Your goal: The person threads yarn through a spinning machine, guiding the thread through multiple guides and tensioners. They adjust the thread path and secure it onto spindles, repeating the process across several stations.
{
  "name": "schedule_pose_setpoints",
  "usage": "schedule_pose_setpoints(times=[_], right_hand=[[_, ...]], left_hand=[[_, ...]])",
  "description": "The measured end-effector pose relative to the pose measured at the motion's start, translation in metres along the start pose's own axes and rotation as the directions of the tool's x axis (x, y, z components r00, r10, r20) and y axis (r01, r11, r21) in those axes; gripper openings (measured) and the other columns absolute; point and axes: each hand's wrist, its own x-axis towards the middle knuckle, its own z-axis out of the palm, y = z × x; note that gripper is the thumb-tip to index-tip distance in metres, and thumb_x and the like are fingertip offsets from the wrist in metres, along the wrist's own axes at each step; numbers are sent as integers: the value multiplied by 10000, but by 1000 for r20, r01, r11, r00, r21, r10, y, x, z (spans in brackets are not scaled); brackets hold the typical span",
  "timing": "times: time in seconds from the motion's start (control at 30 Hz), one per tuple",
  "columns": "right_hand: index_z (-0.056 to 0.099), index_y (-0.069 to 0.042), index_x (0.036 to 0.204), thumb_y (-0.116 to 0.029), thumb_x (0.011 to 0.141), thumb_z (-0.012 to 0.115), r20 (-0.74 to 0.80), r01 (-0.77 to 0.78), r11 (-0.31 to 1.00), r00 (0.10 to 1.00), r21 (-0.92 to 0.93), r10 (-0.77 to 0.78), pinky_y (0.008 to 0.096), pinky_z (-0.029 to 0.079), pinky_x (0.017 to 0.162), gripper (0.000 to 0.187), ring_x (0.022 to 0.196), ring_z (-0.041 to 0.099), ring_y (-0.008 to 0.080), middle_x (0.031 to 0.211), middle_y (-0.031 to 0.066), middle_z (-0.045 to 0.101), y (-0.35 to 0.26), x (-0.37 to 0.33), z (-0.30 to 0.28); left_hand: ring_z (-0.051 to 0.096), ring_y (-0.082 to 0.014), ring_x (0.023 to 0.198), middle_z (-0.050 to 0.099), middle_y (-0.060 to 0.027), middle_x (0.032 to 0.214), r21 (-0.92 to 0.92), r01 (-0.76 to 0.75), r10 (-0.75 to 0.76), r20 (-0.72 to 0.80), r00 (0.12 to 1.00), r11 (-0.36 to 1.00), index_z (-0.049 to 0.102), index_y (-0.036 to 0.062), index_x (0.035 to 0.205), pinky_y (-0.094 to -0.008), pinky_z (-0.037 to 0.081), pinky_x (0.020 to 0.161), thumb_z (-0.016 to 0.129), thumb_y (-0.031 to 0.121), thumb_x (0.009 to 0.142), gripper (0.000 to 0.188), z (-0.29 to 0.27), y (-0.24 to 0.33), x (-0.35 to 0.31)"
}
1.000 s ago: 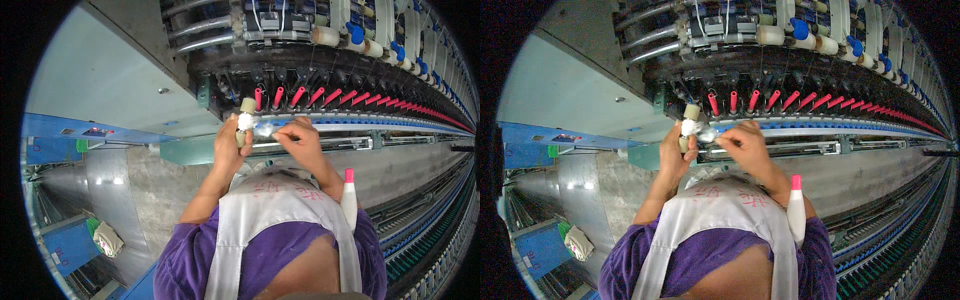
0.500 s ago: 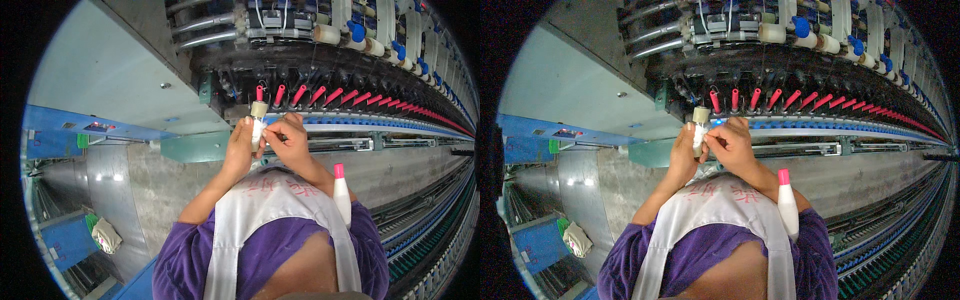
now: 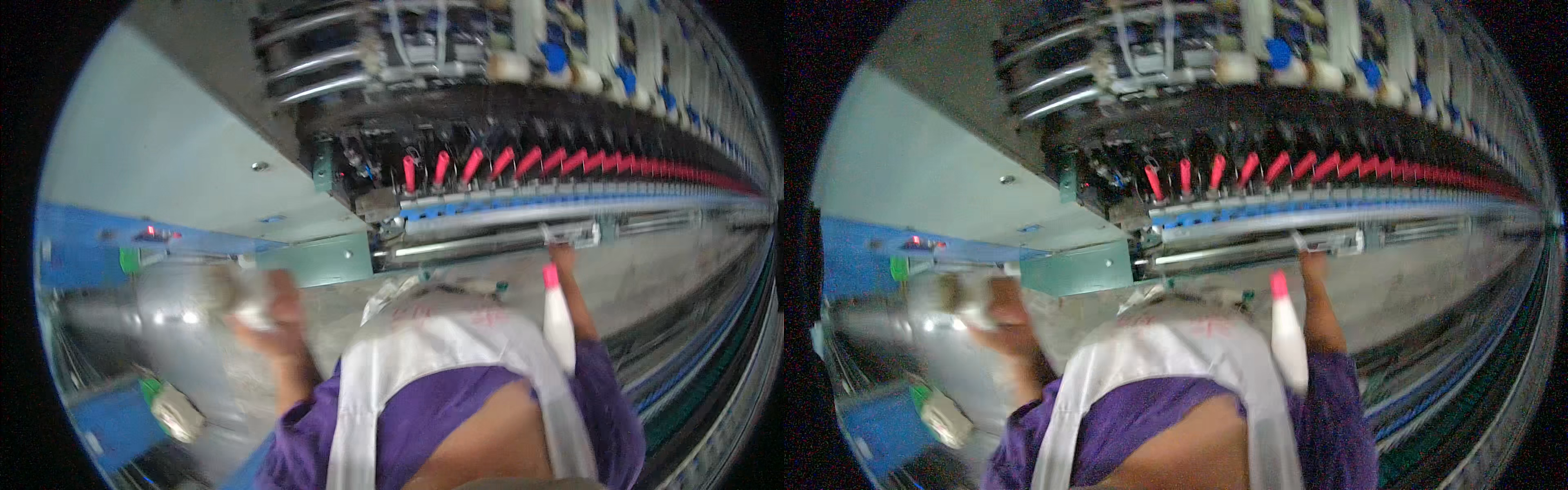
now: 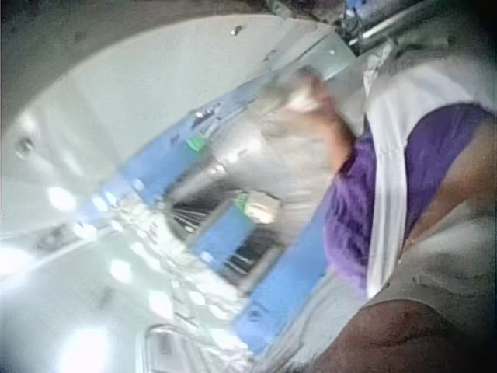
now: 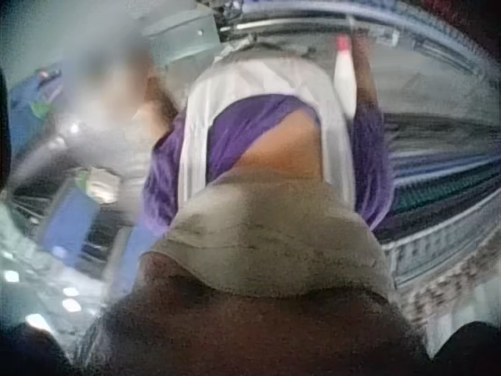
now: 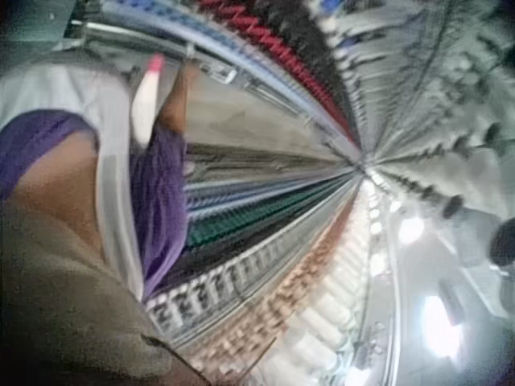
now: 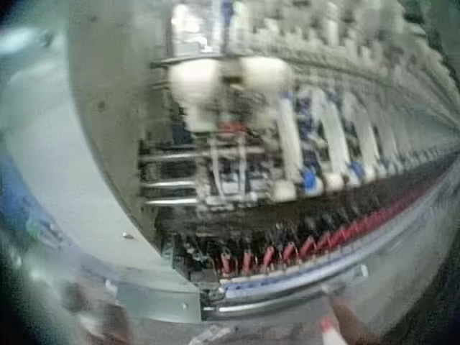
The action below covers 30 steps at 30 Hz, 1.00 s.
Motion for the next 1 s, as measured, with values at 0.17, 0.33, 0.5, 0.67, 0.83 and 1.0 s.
schedule_pose_setpoints(times=[0.17,0.33,0.5,0.67,0.83,1.0], right_hand=[[625,-62,979,-166,992,571,622,126,990,771,63,-138,347,525,649,118,691,615,157,810,34,606,-59,-32,27],[653,-47,926,-211,1005,594,971,352,923,119,155,-208,351,520,684,191,728,637,162,872,20,649,-90,-104,58],[733,-85,877,-233,865,703,988,794,591,148,-142,39,400,520,731,152,815,683,287,957,111,714,-117,-126,68],[722,-59,1039,-259,952,663,644,508,859,637,64,-424,368,516,769,226,781,663,266,934,129,692,-157,-106,95],[619,-96,1304,-478,1017,491,829,734,678,398,-32,-393,467,528,718,494,884,691,403,921,213,722,-178,-97,129],[626,-134,1290,-393,962,582,757,874,477,375,-95,-535,476,513,648,421,744,678,374,804,172,700,-152,-130,130]], left_hand=[[513,-79,707,563,3,867,399,-29,-39,161,986,916,498,65,1224,-238,414,579,614,205,970,312,-11,-21,20],[475,-45,583,571,3,752,546,-63,20,85,996,835,512,63,1069,-220,389,513,603,142,1000,139,-6,-81,22],[511,-50,615,637,-18,781,515,-75,-8,158,987,854,559,62,993,-229,420,559,566,215,1040,160,-11,-70,22],[509,-33,671,646,2,789,657,28,-210,199,957,753,630,61,948,-218,434,617,594,184,1020,147,6,-79,12],[557,-52,730,628,16,779,622,72,-328,307,893,779,653,61,952,-218,450,661,572,192,1027,171,22,-102,6],[589,-68,725,672,-2,840,468,350,-502,249,828,811,656,35,982,-235,487,663,574,222,1022,209,3,-139,14]])
